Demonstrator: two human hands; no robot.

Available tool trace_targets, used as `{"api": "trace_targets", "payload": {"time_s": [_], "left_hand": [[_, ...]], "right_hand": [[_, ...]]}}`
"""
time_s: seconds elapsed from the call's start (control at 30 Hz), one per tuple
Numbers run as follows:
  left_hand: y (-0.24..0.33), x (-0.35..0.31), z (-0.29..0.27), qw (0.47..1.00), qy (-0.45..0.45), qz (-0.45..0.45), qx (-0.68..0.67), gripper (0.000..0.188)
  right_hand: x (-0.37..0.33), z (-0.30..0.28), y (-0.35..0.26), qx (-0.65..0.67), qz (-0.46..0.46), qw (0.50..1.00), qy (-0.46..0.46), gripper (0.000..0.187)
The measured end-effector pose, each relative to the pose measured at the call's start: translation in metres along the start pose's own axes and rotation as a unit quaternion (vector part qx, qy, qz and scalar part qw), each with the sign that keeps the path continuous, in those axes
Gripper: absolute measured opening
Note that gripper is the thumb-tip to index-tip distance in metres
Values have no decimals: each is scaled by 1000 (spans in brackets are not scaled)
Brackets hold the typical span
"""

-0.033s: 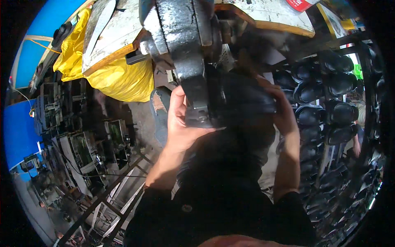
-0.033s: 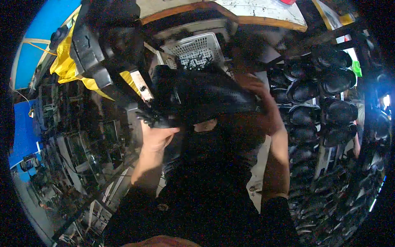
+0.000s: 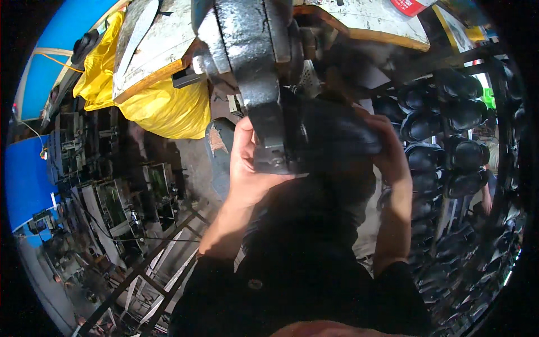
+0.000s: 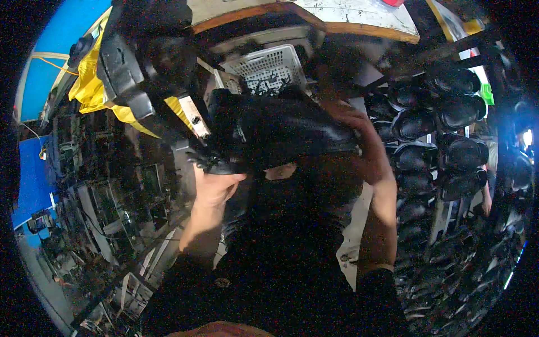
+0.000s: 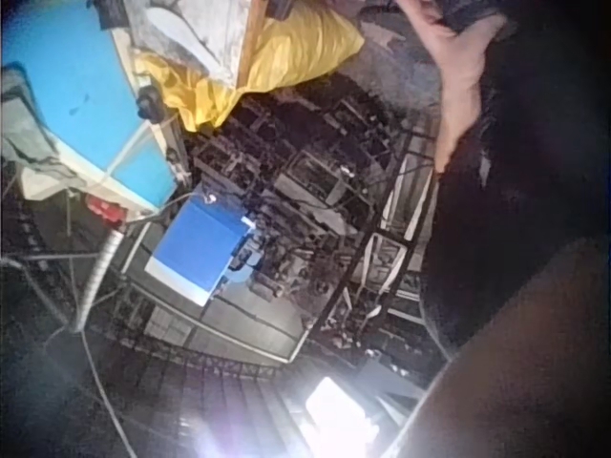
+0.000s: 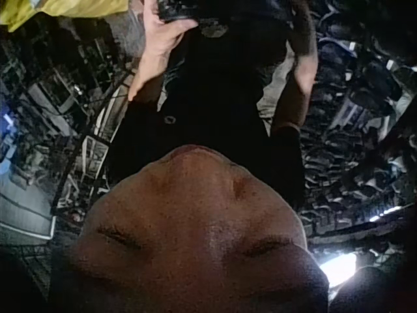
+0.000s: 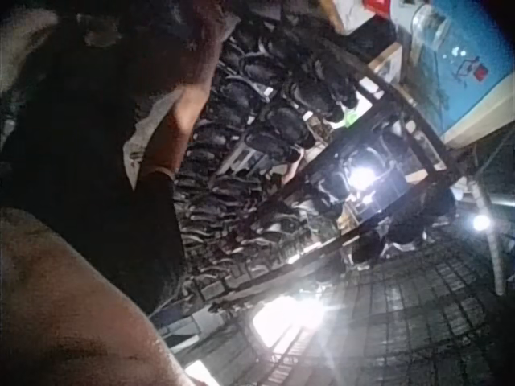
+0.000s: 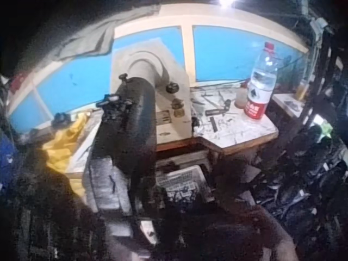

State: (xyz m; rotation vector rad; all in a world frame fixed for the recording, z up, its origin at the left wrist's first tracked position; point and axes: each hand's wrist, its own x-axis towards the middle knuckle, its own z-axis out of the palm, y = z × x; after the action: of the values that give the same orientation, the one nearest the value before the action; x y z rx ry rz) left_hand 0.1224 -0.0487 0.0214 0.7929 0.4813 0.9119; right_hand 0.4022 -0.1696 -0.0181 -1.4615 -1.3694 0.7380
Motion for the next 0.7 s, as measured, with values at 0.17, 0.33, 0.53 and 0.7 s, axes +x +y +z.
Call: {"api": "trace_targets", "payload": {"time_s": [0.17,0.33,0.53,0.7], "left_hand": [[-1,3,3,1000,9,-3,2,91],[2,-1,-1,1000,13,-25,2,90],[15,-7,-10,997,-44,-49,-45,95],[6,-11,-10,988,-5,-139,71,104]], "right_hand": [[4,-29,-49,-91,34,995,38,69],[16,-49,-79,-143,-19,989,32,70],[15,-53,-84,-134,-53,989,44,72],[6,-24,-50,64,-84,985,140,77]]}}
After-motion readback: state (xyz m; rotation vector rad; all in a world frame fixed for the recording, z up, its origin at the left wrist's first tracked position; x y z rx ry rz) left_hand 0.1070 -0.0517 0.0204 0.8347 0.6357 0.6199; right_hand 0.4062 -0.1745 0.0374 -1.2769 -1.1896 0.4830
